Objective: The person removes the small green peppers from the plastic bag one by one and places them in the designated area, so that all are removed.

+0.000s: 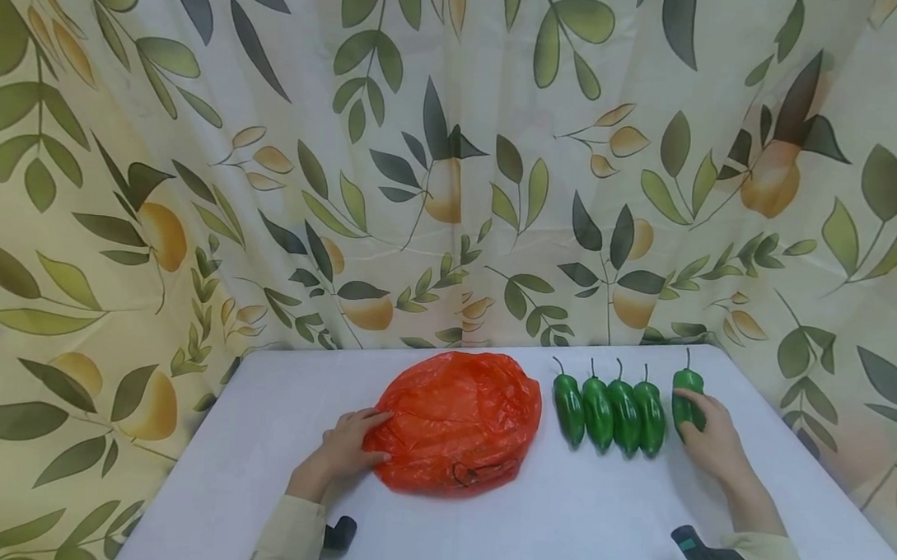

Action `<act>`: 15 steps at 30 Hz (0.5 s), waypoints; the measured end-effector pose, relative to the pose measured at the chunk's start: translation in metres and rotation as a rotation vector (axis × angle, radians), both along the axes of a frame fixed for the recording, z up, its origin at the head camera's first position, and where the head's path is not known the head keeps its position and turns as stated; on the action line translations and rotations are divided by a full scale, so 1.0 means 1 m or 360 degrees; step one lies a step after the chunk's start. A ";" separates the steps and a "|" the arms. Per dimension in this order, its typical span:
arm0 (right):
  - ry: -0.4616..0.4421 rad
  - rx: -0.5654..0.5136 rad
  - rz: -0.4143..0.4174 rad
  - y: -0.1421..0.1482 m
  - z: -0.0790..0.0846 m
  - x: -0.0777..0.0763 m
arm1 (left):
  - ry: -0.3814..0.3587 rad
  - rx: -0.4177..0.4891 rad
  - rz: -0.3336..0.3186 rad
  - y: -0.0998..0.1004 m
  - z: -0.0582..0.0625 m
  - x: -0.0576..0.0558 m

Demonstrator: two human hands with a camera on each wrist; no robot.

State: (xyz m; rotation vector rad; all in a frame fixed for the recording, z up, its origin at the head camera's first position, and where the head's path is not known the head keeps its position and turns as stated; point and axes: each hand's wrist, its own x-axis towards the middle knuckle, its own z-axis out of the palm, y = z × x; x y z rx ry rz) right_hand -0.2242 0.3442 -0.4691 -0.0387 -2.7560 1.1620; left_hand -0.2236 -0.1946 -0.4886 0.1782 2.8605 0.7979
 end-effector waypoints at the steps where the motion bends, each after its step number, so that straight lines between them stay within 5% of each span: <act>1: -0.0005 0.0020 0.0007 0.002 -0.002 -0.001 | 0.0000 0.0002 0.0000 0.000 0.000 0.000; 15: -0.0206 0.0109 0.0108 0.007 -0.017 -0.002 | 0.0012 -0.0015 -0.0013 0.001 0.000 0.001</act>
